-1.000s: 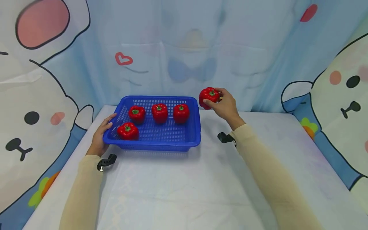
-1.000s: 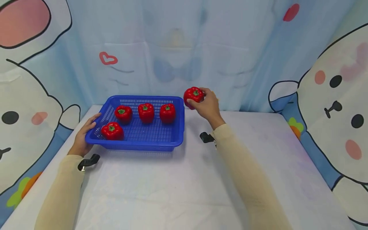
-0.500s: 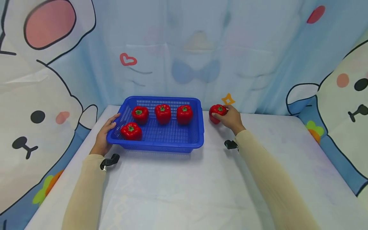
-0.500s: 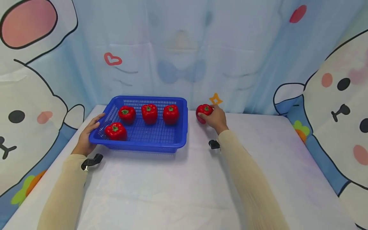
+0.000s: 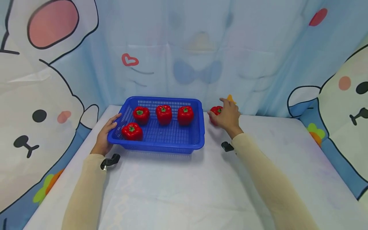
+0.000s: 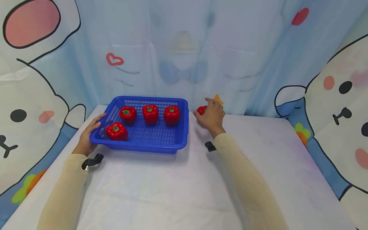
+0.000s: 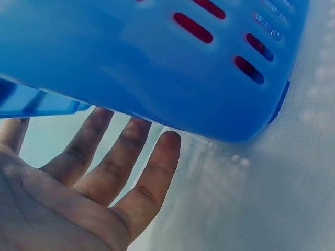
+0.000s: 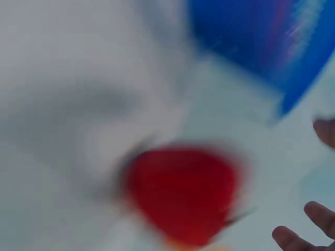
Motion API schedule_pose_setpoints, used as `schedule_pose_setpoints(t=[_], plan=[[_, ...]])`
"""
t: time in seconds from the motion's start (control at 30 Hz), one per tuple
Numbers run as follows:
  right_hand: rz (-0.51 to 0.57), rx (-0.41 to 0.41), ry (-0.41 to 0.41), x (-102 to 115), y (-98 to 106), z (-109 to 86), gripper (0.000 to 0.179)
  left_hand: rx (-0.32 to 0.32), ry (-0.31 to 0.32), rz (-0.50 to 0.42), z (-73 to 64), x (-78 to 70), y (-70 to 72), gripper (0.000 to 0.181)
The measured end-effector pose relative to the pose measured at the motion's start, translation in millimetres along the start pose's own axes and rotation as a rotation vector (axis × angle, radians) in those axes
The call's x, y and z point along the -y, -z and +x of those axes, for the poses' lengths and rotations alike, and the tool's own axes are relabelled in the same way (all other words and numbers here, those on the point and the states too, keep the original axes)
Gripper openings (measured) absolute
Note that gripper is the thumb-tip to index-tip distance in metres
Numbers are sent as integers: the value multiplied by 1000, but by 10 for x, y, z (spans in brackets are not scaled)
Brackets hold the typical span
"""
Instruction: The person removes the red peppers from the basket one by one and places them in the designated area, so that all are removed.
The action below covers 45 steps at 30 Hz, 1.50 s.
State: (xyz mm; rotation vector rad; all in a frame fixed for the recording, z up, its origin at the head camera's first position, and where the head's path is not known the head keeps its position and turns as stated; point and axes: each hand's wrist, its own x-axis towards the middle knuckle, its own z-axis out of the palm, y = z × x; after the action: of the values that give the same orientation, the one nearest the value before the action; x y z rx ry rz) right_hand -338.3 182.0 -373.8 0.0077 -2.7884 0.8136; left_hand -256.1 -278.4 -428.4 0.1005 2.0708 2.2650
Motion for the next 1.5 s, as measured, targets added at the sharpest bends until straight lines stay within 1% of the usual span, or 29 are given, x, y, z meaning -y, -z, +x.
schedule_pose_setpoints(t=[0.03, 0.07, 0.1, 0.13, 0.2, 0.27, 0.3, 0.37, 0.43, 0.53, 0.63, 0.7, 0.8, 0.93, 1.03, 1.27, 1.5], plan=[[-6, -23, 65, 133, 21, -45, 77, 0, 3, 4, -1, -4, 2, 49], [-7, -18, 123, 285, 42, -91, 76, -1, 5, 11, 1, -7, 3, 49], [1, 9, 172, 447, 67, -142, 74, 0, 5, 18, 7, -11, 2, 50], [16, 61, 204, 610, 89, -203, 74, 3, 6, 21, 12, -16, -2, 50], [32, 217, 249, 911, 90, -321, 77, 5, 9, 31, 25, -13, -6, 49], [30, 391, 268, 1184, 26, -439, 83, 10, 9, 37, 34, -8, -11, 49], [31, 461, 283, 1304, -33, -495, 85, 12, 8, 36, 34, -5, -10, 49], [24, 570, 313, 1516, -192, -596, 87, 9, 3, 32, 31, 3, -5, 49], [15, 629, 346, 1694, -387, -673, 87, 6, -7, 19, 22, 12, 1, 49], [9, 654, 394, 1896, -690, -745, 84, -1, -14, 1, 2, 26, 9, 50], [31, 646, 414, 2032, -937, -765, 86, -11, -7, -8, -15, 36, 11, 49], [40, 637, 420, 2089, -1056, -754, 88, -11, -4, -7, -21, 41, 8, 49], [39, 643, 422, 2147, -1162, -727, 89, -7, -2, 11, -21, 40, -1, 49], [24, 672, 469, 2194, -1220, -688, 86, -5, 1, 26, -13, 22, -4, 49], [9, 672, 497, 2209, -1238, -667, 82, -4, 3, 27, -2, 9, -2, 49], [-48, 605, 473, 2236, -1262, -669, 74, -3, -1, 28, 5, 8, 1, 50], [-46, 603, 458, 2241, -1248, -675, 73, -2, 8, 25, 0, 8, 6, 49]])
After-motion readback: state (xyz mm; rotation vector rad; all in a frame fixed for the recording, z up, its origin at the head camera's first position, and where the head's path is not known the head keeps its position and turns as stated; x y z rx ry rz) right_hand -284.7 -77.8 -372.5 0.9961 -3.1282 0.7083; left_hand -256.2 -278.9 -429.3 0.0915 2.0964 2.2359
